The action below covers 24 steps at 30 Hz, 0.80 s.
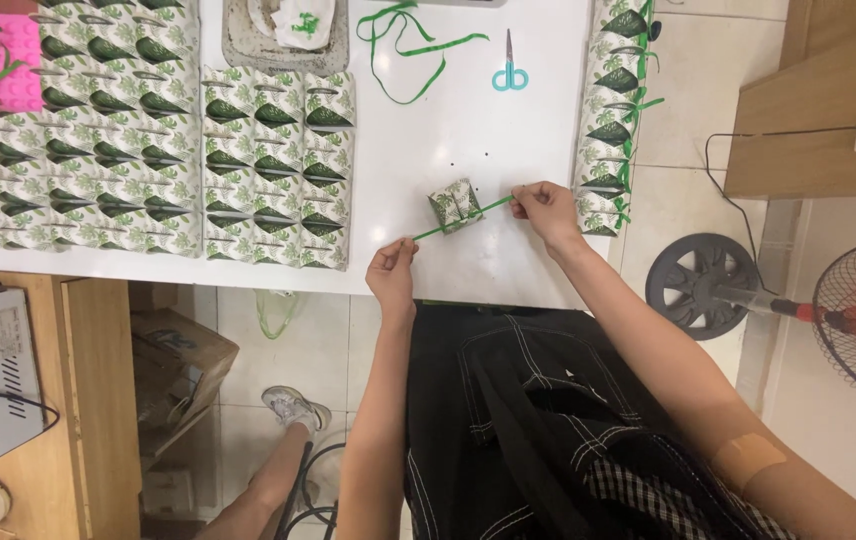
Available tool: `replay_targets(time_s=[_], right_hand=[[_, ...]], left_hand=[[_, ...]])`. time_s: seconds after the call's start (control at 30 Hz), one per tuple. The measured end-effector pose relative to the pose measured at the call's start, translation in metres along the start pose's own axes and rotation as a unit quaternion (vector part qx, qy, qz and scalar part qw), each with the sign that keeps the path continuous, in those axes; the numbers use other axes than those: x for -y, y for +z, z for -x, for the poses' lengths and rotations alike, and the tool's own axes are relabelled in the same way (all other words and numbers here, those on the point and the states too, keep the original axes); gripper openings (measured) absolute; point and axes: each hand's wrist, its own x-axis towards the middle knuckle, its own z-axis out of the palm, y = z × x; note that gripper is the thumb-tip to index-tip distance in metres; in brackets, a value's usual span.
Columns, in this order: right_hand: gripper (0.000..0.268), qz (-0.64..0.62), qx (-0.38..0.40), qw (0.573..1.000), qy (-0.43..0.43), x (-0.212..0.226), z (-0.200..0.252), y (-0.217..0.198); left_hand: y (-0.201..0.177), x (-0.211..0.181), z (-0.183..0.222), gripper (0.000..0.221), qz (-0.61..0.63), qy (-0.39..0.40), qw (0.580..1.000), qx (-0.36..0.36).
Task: Tying green ribbons into bows onto small leaf-patterned packages and trimming the ends with scissors.
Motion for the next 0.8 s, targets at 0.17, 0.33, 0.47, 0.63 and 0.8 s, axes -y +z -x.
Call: replay_targets(time_s=[0.17,0.33,0.47,0.63,0.8], right_hand=[[0.021,-0.044,-0.025,0.999,-0.001,0.001,-0.005,0.000],[0.018,-0.021,-0.058,0.998,-0.028,-0.003,-0.029,-0.001],[0.029,0.201,-0.044,0.978,-0.027,0.024,-0.015,-0.005],[0.049,0.396,-0.091,0.887,-0.219,0.022,-0.007,0.011],[0.040,0.285,0.026,0.934,-0.215,0.056,0.011,0.044]], left_hand=[[0.016,0.004,-0.020,0.015,0.029,0.003,1.000,0.001],[0.027,0.013,-0.050,0.013,-0.034,0.044,0.998,0.015],[0.038,-0.026,-0.040,0.023,-0.205,0.098,0.974,0.025],[0.082,-0.105,0.010,0.083,-0.446,0.304,0.839,0.070],[0.109,-0.093,0.004,0.087,-0.431,0.217,0.857,0.179]])
